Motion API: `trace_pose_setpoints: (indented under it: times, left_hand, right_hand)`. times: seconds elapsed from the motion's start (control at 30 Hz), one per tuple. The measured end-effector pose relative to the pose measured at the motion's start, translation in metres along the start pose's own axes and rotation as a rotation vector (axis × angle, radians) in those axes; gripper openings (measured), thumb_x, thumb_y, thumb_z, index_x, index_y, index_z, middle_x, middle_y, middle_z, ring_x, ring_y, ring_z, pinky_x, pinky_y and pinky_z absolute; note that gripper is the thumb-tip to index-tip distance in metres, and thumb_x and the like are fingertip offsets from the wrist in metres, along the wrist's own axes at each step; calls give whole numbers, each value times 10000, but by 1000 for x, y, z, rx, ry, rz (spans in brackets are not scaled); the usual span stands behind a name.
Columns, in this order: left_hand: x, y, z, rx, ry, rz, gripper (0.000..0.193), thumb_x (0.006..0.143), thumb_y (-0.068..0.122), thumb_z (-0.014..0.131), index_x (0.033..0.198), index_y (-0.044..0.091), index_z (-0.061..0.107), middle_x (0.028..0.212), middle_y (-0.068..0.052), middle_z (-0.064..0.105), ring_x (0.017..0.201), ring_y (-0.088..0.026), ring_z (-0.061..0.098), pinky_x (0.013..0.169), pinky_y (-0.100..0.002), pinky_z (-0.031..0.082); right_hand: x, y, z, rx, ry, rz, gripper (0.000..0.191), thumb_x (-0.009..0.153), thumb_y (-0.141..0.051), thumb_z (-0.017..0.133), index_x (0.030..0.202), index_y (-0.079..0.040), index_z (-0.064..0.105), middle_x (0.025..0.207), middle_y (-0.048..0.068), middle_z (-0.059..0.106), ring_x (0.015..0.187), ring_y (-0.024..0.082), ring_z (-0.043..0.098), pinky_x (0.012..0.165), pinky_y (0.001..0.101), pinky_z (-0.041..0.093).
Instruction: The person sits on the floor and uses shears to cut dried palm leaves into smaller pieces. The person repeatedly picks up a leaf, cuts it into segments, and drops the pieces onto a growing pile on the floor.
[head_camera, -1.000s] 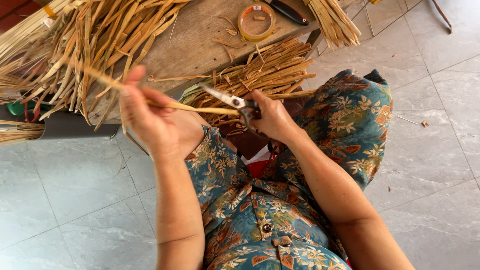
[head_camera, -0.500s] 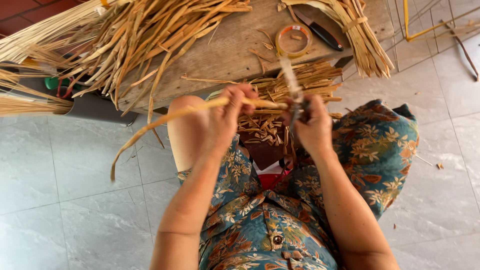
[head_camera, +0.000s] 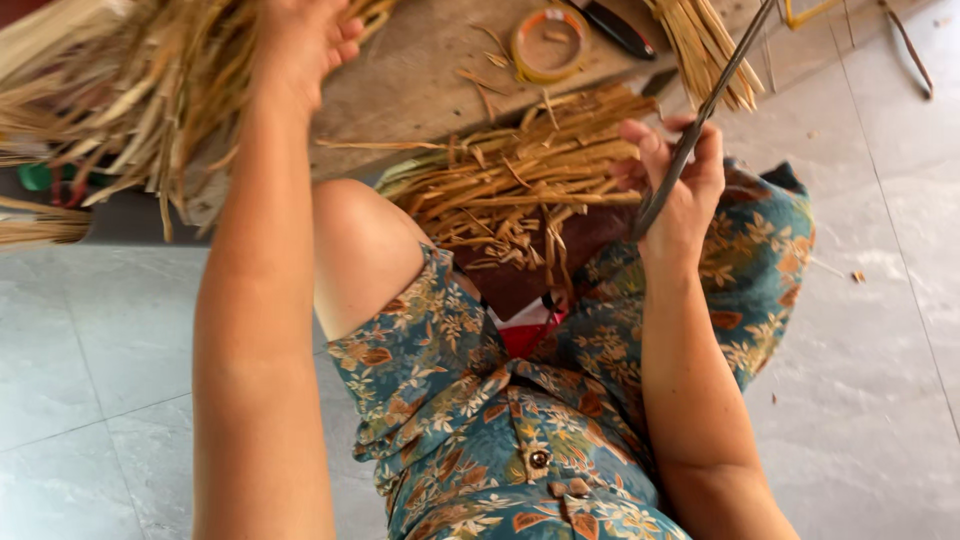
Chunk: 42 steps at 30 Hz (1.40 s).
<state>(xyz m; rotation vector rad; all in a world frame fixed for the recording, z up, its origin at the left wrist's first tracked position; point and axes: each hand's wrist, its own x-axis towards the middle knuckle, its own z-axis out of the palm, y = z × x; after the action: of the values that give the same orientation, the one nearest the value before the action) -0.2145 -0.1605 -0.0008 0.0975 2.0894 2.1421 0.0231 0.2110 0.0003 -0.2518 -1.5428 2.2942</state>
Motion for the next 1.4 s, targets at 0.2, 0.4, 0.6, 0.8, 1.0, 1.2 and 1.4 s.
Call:
trace_pose_setpoints:
  times: [0.2,0.4,0.6,0.8,1.0,1.2,1.4]
  left_hand:
    - [-86,-71,132,572,-235,242,111,982,210,748,1034,117,781,950,-5,781,792,-137,722,727,-300,576]
    - [-133,-126,209,1119,-562,262,326,898,340,784,1114,107,714,1015,-70,699,942,-236,652,771,-358,570]
    - [-123,-141,217,1291,-502,443,213,906,280,761,1024,119,688,1023,-65,688,992,-236,648,831,-365,574]
    - [-126,-77,177,113,-367,178,159,1063,184,634,1104,32,615,994,-62,748,940,-146,722,856,-281,593]
    - [-173,-45,158,11,-449,-33,163,1072,157,609,1154,17,619,960,-56,742,843,-114,688,775,-255,586]
    - [-186,-14,168,305,-316,377,190,996,140,716,1148,30,689,1069,-33,725,934,-86,689,715,-240,552]
    - [-184,-6,181,6,-280,189,188,989,188,799,1118,87,707,990,22,743,853,-35,665,759,-191,558]
  right_hand:
    - [2,-14,-18,157,23,-64,266,1124,-192,688,1304,-49,553,1017,199,757,671,200,696,572,281,539]
    - [1,-16,-21,259,110,-2,301,1089,-224,698,1299,-51,569,975,199,747,637,197,673,550,290,528]
    - [2,-18,-23,259,156,31,291,1080,-212,690,1285,-46,569,935,191,740,650,194,665,566,290,525]
    - [2,-20,-14,264,129,-19,284,1044,-133,714,1268,-55,558,963,191,756,649,192,670,559,274,536]
    - [-13,-13,12,308,-105,-44,374,982,-23,781,1277,-71,556,1124,196,750,778,192,703,609,274,545]
    - [-23,-8,24,260,-214,-74,375,992,35,775,1283,-77,568,1079,160,745,831,146,690,697,252,555]
    - [-31,4,43,66,-225,-53,384,982,87,756,1264,-58,540,1131,96,716,1101,188,726,948,293,602]
